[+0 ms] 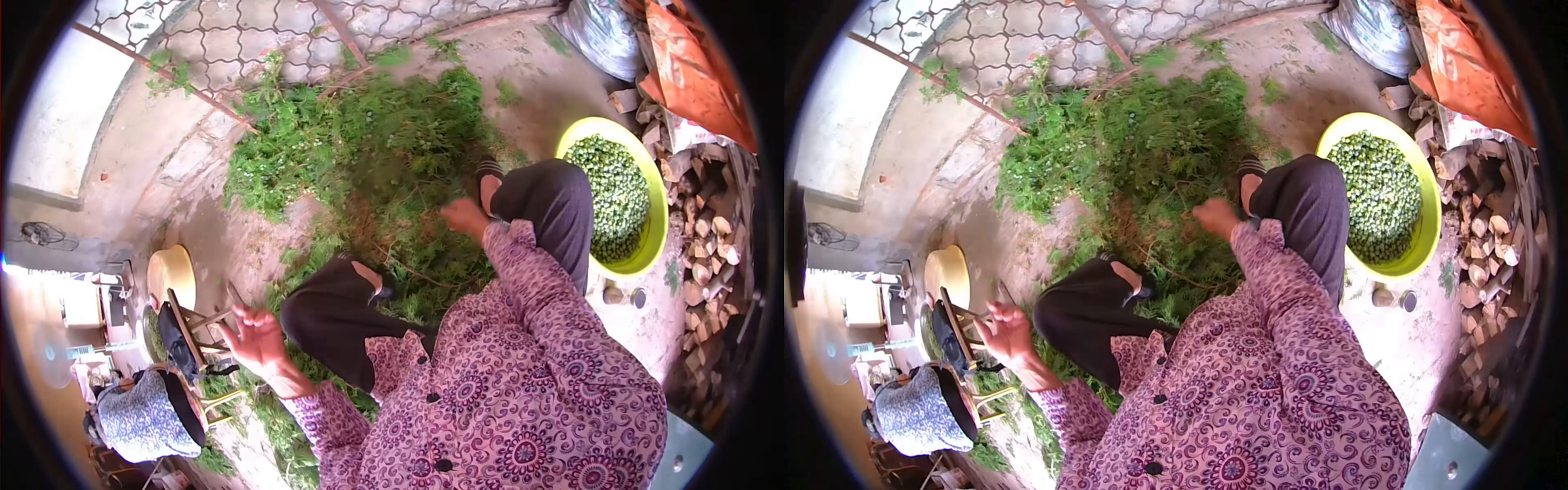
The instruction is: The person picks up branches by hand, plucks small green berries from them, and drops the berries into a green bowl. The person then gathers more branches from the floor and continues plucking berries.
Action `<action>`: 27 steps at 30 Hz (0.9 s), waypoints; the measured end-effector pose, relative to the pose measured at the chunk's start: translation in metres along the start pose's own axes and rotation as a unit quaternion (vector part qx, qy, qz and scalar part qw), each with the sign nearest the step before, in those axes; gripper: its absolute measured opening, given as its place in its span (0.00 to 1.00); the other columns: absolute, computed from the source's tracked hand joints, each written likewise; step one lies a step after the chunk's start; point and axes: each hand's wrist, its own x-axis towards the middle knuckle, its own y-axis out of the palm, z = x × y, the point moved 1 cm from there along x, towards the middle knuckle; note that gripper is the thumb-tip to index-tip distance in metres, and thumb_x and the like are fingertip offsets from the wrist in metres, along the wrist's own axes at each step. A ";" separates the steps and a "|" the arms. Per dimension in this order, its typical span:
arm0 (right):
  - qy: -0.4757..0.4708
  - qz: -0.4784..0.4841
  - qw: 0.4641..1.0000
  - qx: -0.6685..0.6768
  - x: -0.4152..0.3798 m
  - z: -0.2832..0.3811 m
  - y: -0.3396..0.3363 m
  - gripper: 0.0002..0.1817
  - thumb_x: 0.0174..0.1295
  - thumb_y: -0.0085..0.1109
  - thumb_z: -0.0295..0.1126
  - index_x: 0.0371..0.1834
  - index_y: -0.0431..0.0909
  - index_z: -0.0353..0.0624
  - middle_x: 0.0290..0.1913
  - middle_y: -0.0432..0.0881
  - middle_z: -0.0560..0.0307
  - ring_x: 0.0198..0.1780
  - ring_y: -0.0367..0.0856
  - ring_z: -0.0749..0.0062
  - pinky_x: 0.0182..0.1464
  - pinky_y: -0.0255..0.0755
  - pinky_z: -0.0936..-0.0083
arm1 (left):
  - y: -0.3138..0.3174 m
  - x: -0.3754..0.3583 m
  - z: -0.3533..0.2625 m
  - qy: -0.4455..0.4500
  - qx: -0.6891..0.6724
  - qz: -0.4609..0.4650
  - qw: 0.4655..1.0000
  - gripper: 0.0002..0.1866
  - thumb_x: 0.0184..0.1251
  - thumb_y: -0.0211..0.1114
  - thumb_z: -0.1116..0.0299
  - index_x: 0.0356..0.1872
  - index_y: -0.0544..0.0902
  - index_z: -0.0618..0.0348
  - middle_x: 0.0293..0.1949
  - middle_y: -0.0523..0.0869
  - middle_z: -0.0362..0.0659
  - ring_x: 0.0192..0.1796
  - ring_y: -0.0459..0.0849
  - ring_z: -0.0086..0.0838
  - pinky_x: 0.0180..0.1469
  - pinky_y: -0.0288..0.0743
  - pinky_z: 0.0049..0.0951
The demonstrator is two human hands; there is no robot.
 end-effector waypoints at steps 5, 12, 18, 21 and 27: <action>0.061 0.059 0.963 -0.255 -0.027 -0.047 0.026 0.21 0.53 0.54 0.37 0.08 0.65 0.36 0.12 0.66 0.48 0.15 0.62 0.61 0.25 0.62 0.59 | 0.064 0.071 0.050 -0.096 -0.019 0.086 0.992 0.20 0.62 0.57 0.55 0.41 0.74 0.66 0.30 0.74 0.43 0.27 0.64 0.24 0.31 0.59 0.24; 0.083 -0.006 0.976 -0.203 0.005 -0.050 0.023 0.13 0.55 0.53 0.32 0.38 0.74 0.33 0.34 0.74 0.42 0.34 0.72 0.53 0.39 0.67 0.59 | 0.056 0.126 0.100 -0.162 0.030 -0.008 0.986 0.19 0.63 0.55 0.57 0.42 0.73 0.67 0.30 0.73 0.42 0.30 0.65 0.25 0.33 0.61 0.24; 0.073 0.037 0.958 -0.274 0.037 -0.080 0.044 0.21 0.55 0.54 0.29 0.53 0.70 0.36 0.49 0.71 0.38 0.47 0.72 0.48 0.49 0.68 0.57 | 0.062 0.121 0.102 -0.158 0.140 0.066 0.975 0.19 0.66 0.51 0.56 0.41 0.74 0.65 0.26 0.68 0.40 0.26 0.60 0.23 0.28 0.55 0.23; 0.107 0.068 0.943 -0.306 0.040 -0.067 0.053 0.23 0.55 0.54 0.28 0.56 0.67 0.37 0.52 0.67 0.36 0.47 0.71 0.47 0.49 0.69 0.59 | 0.055 0.121 0.103 -0.174 0.142 0.034 0.974 0.21 0.68 0.46 0.53 0.42 0.74 0.65 0.27 0.76 0.46 0.25 0.65 0.27 0.28 0.58 0.27; 0.194 0.118 0.914 -0.335 0.052 -0.072 0.058 0.24 0.55 0.57 0.30 0.57 0.66 0.41 0.56 0.63 0.37 0.49 0.71 0.48 0.50 0.70 0.61 | 0.053 0.121 0.107 -0.178 0.166 0.052 0.968 0.22 0.67 0.47 0.53 0.43 0.74 0.65 0.28 0.77 0.48 0.26 0.66 0.28 0.28 0.59 0.29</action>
